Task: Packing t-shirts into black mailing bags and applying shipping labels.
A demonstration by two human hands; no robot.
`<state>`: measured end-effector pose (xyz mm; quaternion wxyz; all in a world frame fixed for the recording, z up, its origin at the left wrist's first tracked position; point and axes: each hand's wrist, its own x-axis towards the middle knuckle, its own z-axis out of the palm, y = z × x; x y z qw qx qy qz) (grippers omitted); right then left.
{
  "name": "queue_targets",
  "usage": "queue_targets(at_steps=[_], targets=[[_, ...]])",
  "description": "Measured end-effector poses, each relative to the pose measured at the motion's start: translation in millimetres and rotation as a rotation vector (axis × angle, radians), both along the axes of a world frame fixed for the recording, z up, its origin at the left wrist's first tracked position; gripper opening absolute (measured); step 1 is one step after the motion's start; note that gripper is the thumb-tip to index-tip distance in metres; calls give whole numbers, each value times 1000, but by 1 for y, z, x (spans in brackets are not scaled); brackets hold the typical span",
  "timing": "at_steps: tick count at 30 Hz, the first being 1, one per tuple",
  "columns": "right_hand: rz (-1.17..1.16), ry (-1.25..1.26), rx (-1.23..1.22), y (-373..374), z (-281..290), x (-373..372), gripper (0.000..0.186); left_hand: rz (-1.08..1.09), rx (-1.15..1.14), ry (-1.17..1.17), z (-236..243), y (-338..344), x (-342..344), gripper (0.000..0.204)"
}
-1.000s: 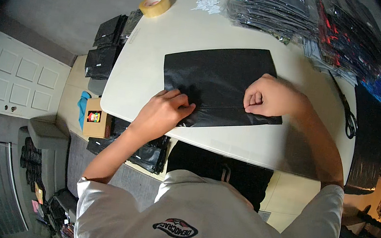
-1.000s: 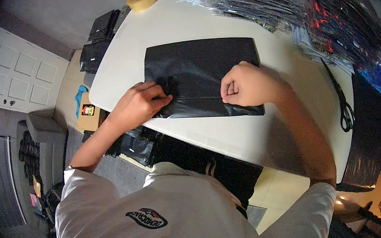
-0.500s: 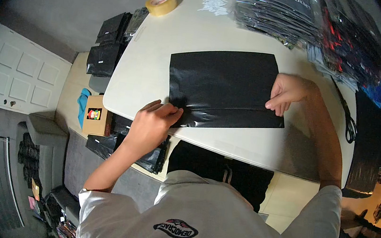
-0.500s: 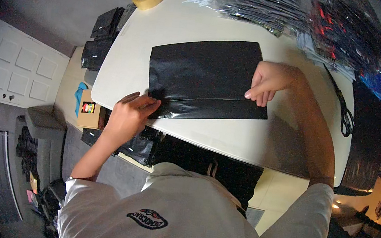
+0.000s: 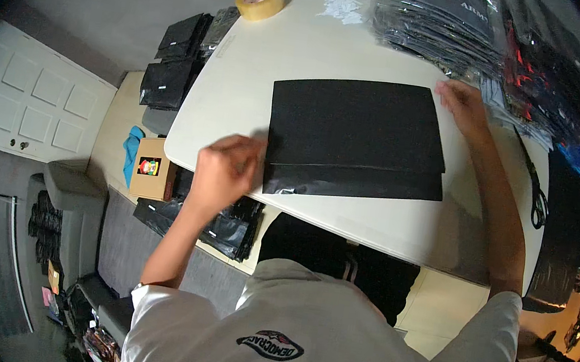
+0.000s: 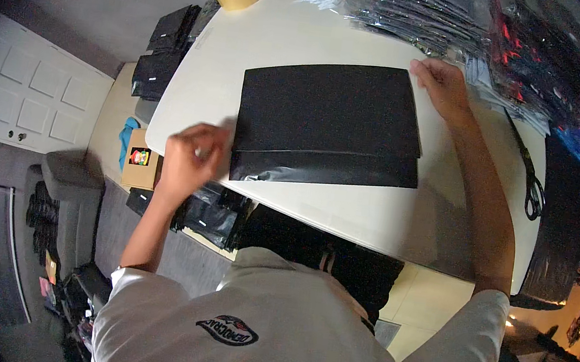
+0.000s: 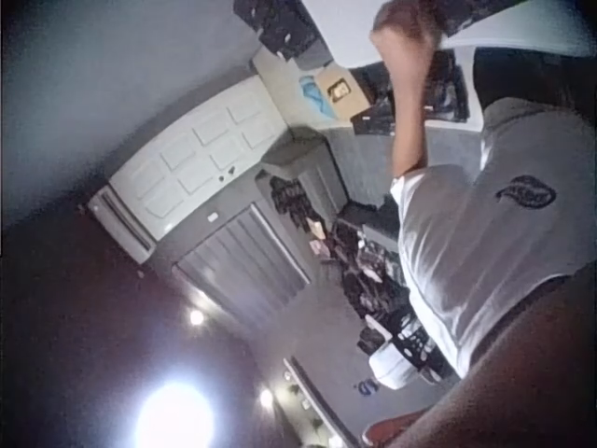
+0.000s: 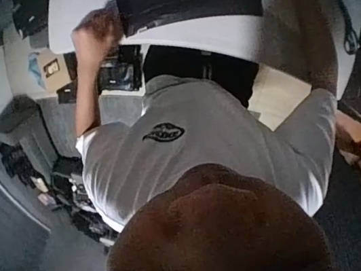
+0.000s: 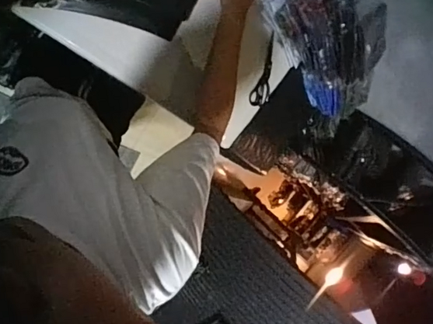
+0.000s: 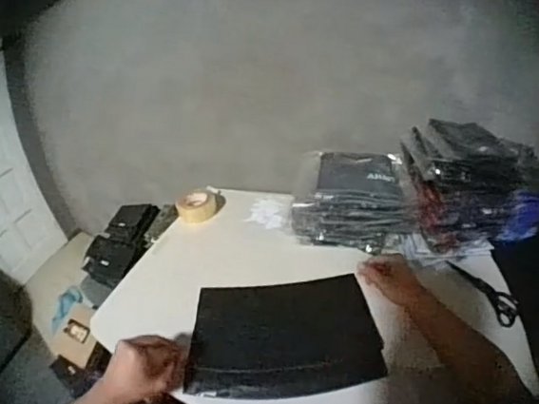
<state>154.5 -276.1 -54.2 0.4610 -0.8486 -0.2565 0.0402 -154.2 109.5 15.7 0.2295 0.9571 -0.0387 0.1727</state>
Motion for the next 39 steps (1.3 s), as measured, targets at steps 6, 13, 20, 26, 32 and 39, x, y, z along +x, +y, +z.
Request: queue_targets(at_steps=[6,13,20,26,32,39], targets=[[-88,-398,-84,17,9,1,29,248,18,180,6,-1,44,31],[-8,-328,-229,31,21,2,23,226,-27,186,2,-5,53,28],[34,-390,-195,25,11,8,16,250,-63,229,0,2,58,27],[39,-377,-136,22,10,3,12,165,-75,354,7,30,71,34],[7,-195,103,8,-9,16,16,-28,-59,204,-2,54,171,27],[-10,-195,68,12,-13,17,15,-7,-206,-116,-47,50,323,31]])
